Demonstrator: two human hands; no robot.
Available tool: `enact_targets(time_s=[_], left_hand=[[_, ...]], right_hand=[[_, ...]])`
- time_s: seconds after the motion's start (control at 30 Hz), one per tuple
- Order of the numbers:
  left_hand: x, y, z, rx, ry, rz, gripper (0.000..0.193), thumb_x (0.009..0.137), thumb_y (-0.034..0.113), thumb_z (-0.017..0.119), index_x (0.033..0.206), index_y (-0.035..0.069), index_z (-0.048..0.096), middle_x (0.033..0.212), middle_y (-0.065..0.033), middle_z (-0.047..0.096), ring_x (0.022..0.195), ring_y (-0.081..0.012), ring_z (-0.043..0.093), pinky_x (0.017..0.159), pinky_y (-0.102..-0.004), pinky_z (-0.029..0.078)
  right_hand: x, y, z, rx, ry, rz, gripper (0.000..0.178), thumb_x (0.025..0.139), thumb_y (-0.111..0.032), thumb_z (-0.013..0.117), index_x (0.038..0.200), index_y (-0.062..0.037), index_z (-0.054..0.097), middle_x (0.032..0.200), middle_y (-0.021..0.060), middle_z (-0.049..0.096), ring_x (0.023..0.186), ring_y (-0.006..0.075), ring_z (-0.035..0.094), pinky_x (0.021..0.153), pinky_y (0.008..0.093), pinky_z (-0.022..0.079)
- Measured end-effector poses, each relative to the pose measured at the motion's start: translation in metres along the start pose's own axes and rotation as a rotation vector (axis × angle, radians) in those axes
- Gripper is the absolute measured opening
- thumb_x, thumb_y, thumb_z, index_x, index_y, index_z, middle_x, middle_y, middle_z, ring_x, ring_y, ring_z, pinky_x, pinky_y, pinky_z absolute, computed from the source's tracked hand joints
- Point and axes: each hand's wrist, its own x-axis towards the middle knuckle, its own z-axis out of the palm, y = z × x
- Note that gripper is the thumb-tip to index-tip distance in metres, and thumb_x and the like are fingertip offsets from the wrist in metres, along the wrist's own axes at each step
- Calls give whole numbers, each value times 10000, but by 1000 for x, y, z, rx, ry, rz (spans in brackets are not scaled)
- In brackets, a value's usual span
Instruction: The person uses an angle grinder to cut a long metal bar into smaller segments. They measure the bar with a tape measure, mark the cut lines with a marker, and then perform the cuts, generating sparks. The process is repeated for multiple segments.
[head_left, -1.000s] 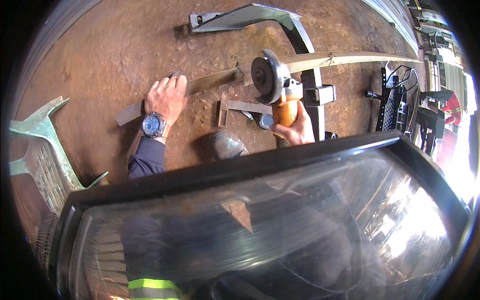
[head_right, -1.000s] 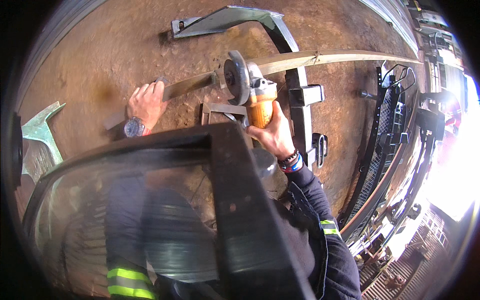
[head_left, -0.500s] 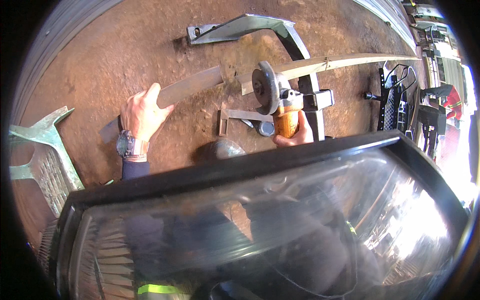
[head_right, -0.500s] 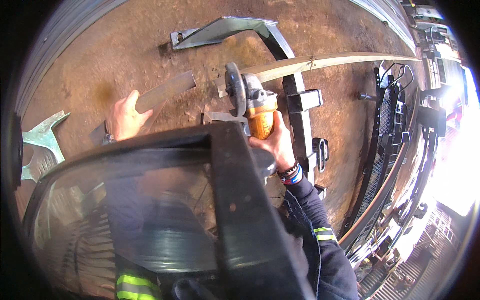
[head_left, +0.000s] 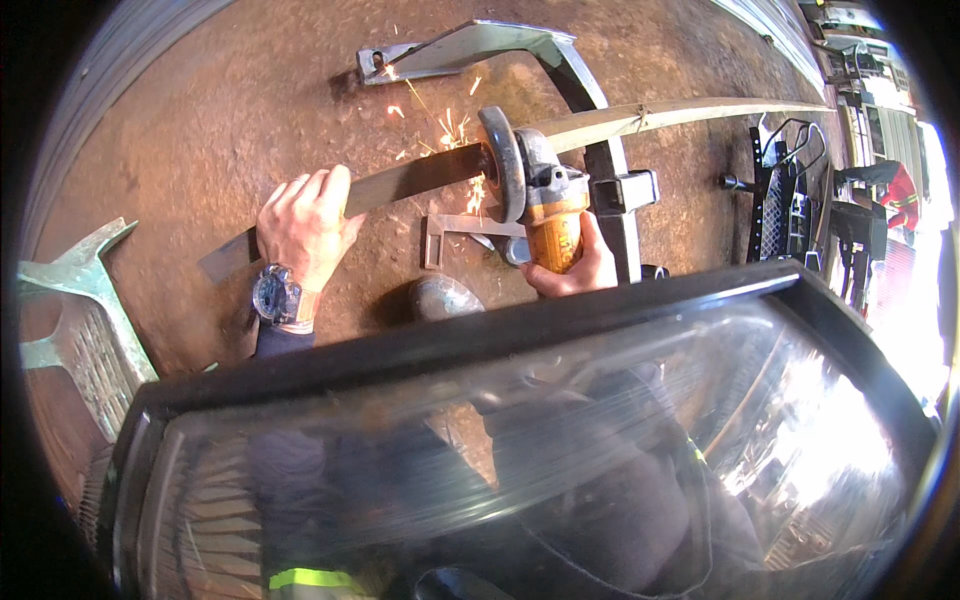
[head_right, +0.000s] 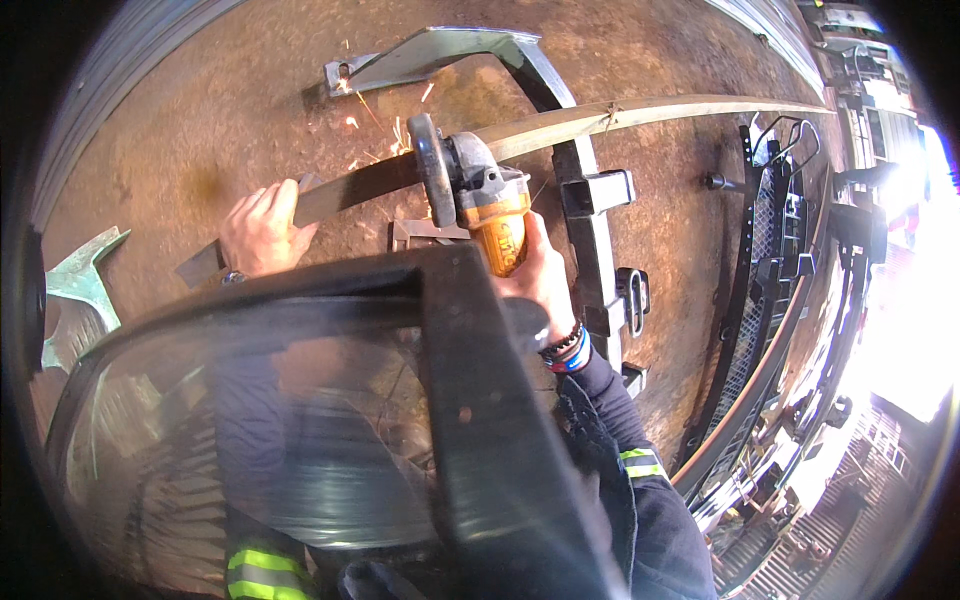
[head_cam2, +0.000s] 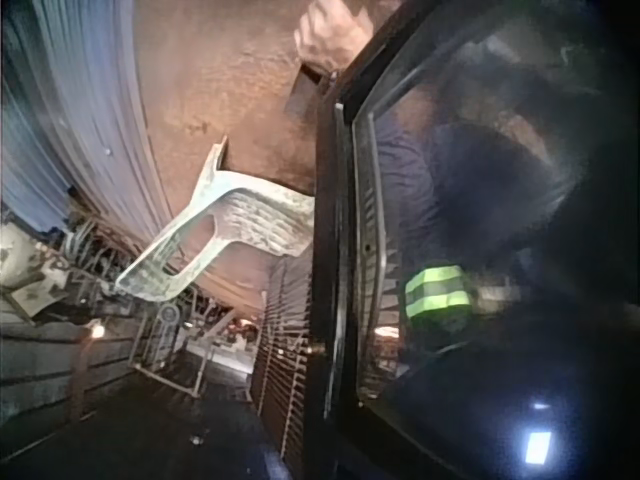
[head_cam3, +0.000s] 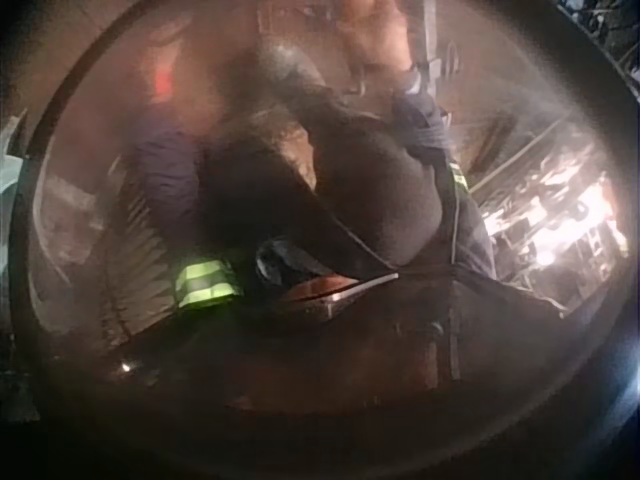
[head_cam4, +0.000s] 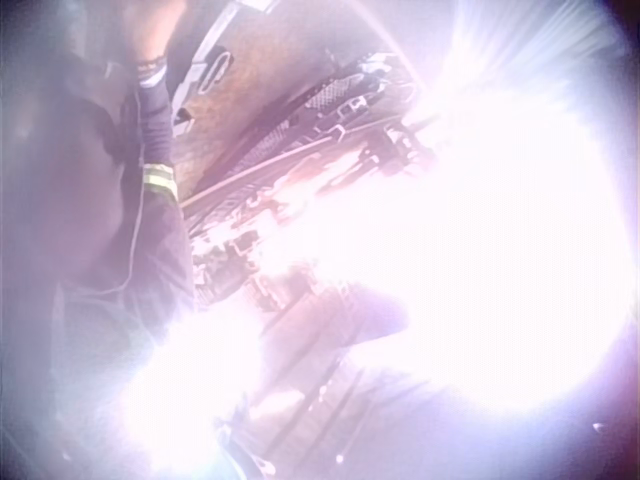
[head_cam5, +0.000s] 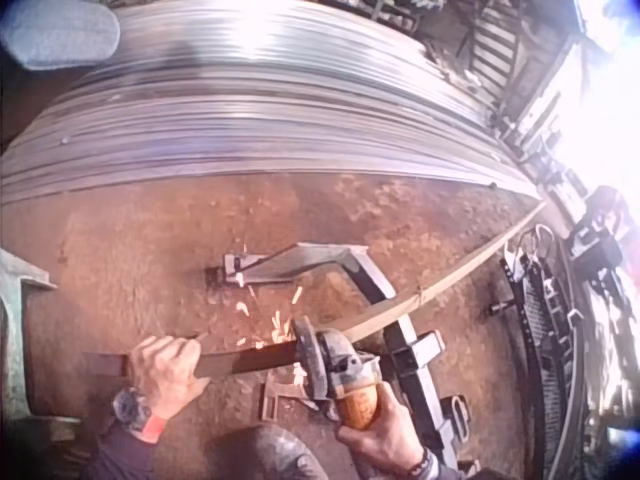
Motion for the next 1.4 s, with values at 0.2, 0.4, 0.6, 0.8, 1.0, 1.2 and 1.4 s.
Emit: enact_targets(time_s=[0.2, 0.4, 0.6, 0.8, 1.0, 1.2, 1.4], left_hand=[[1, 6, 3, -5, -1, -12, 528, 679, 266, 862, 1090, 73, 592, 956, -105, 675, 871, -307, 674, 746, -416, 528], [3, 12, -1, 6, 2, -51, 443, 690, 246, 859, 1007, 105, 584, 908, -64, 676, 867, -270, 675, 758, -407, 531], [2, 9, -6, -14, -5, -83, 471, 711, 301, 863, 1030, 85, 594, 895, -125, 693, 844, -329, 687, 708, -422, 525], [-1, -25, -6, 62, -141, -561, 494, 819, 469, 793, 1021, 53, 619, 807, -166, 724, 827, -374, 722, 683, -494, 551], [-67, -114, 24, 179, -248, -766, 616, 865, 578, 713, 1186, 54, 674, 1009, -192, 730, 1032, -405, 682, 915, -532, 508], [-16, -11, 6, -450, -15, -290, 596, 849, 286, 815, 1339, 27, 597, 1133, -200, 637, 1099, -352, 621, 989, -466, 487], [-6, 127, 37, -775, -45, 361, 704, 842, 192, 730, 1466, 27, 449, 1242, -212, 602, 1054, -374, 660, 848, -462, 559]], right_hand=[[-2, 1, -3, 39, -20, 10, 650, 672, -180, 880, 1217, -42, 553, 970, 95, 690, 860, 146, 666, 769, 329, 556], [-4, -3, -7, 45, -31, 10, 648, 678, -197, 876, 1226, -52, 561, 959, 89, 698, 852, 156, 675, 766, 334, 557], [-4, -4, -9, -65, -77, -35, 710, 707, -252, 890, 1270, -30, 518, 1032, 162, 712, 911, 232, 708, 803, 363, 561], [-23, 7, -1, 22, -57, -29, 704, 691, -114, 860, 1290, -4, 507, 1103, 158, 695, 998, 203, 671, 878, 351, 542], [-14, 4, 6, 315, -26, 50, 628, 691, -77, 792, 1254, -2, 527, 1046, 97, 661, 924, 182, 647, 837, 333, 540], [26, -7, -6, 803, -67, 64, 448, 785, -42, 720, 1195, -30, 542, 948, 53, 641, 778, 145, 665, 710, 296, 575], [39, -18, 1, 1252, -78, 261, 373, 859, -183, 666, 1154, -11, 515, 845, 148, 663, 672, 274, 689, 641, 381, 607]])
